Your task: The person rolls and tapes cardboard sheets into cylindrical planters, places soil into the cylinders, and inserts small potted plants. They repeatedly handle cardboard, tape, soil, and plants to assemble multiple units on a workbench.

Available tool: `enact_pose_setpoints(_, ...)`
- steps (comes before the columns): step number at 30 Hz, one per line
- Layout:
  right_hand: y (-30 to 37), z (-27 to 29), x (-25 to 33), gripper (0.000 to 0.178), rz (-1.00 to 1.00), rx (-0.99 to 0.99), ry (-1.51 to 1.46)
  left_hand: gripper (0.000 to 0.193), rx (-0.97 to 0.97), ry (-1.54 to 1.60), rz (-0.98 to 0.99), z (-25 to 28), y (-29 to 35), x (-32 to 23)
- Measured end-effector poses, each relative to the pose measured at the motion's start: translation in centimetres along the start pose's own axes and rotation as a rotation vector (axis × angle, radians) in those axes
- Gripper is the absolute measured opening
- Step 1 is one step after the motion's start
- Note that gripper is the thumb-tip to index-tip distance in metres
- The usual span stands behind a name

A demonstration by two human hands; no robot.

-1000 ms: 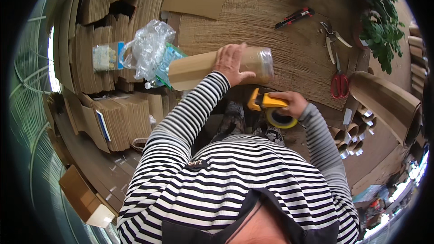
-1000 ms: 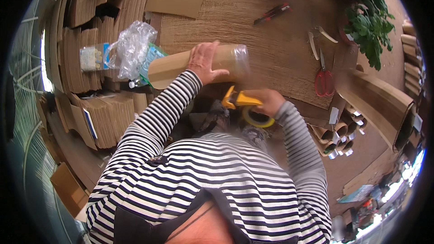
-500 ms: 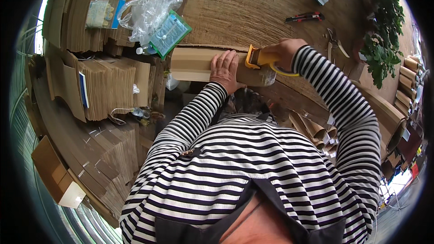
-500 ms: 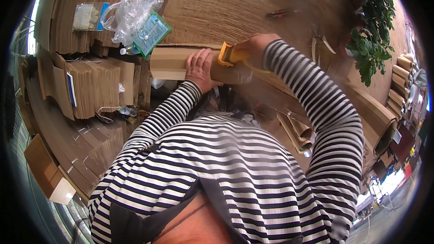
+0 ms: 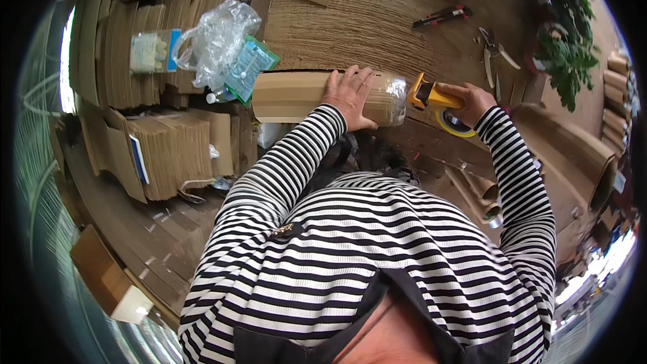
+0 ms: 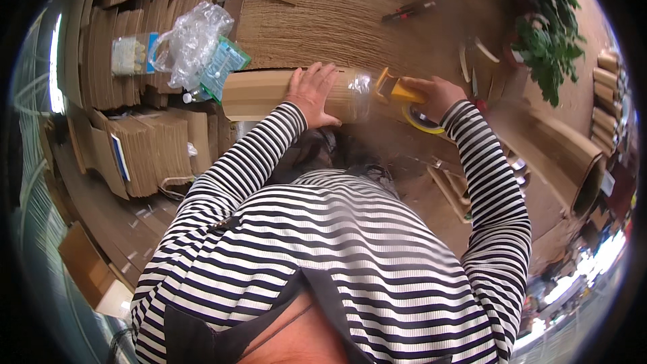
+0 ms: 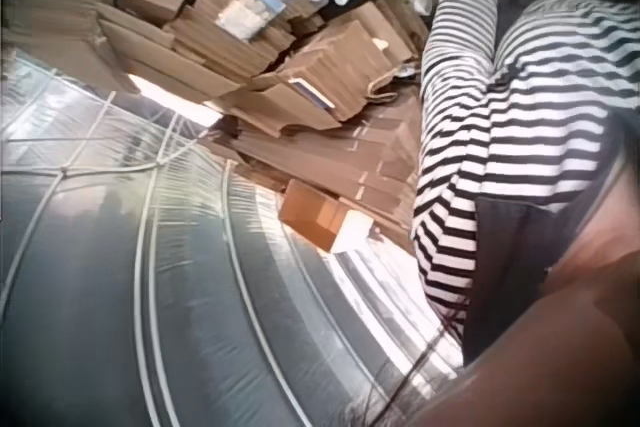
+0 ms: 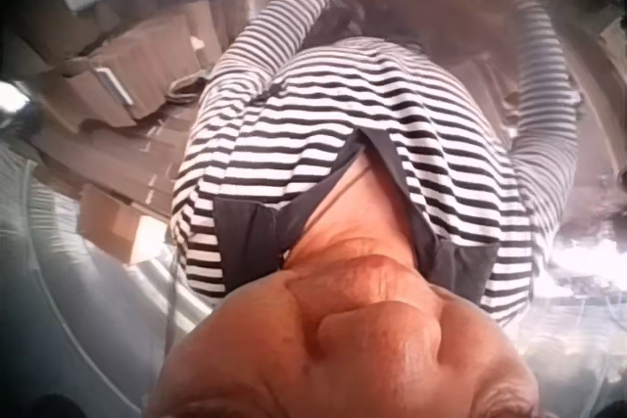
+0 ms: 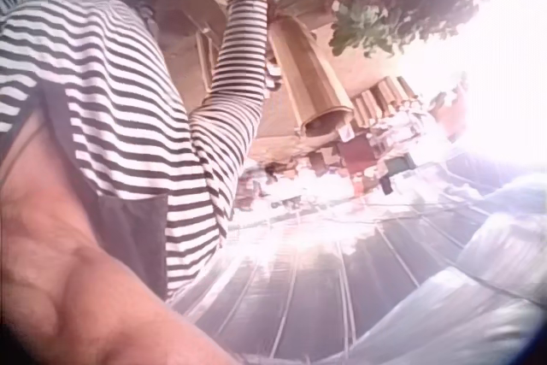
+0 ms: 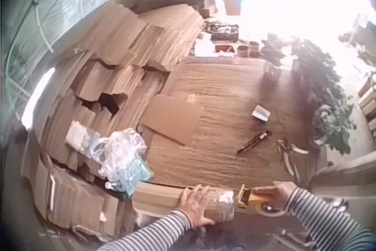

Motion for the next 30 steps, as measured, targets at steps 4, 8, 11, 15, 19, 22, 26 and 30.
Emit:
enact_pose_setpoints(4,-1.6,-6.6,-4.2,0.058,0.076,-0.010,-0.811,0.118,-0.016,-0.040,-0.069,2.3,-2.7,-1.6)
enact_pose_setpoints(8,-5.3,-11.1,-5.7,0.060,0.036,0.007,-1.316,0.115,0.118,-0.061,-0.138,3.9,-7.5,-4.0)
enact_pose_setpoints(11,-4.4,-13.9,-5.1,0.063,-0.122,0.052,-1.550,0.116,0.191,-0.024,-0.074,4.5,-11.0,-1.7)
enact_pose_setpoints(15,3.2,-18.7,-2.7,0.066,-0.134,-0.046,-1.576,0.109,0.231,0.162,-0.055,3.6,-12.1,0.7)
enact_pose_setpoints(19,11.5,-21.1,0.7,0.070,-0.298,-0.013,-1.651,0.110,0.260,0.137,-0.114,3.6,-12.2,0.2)
enact_pose_setpoints(22,12.7,-21.0,2.1,0.070,-0.286,-0.012,-1.592,0.108,0.254,0.164,-0.139,3.5,-12.6,0.2)
enact_pose_setpoints(26,14.5,-23.0,4.3,0.069,-0.284,0.112,-1.470,0.106,0.250,0.229,-0.098,3.5,-12.5,1.3)
enact_pose_setpoints(30,6.7,-21.3,7.6,0.066,-0.078,0.205,-1.361,0.106,0.244,0.306,-0.126,3.0,-12.7,2.2)
Point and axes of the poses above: each hand's wrist, its own y-axis away from the middle knuckle, its own z-axis out of the back of the hand, x = y × z, the point moved 9 cm from there along -y, towards the middle knuckle, and after that the axes turned 10 degrees about -z, right-handed, at the moved point
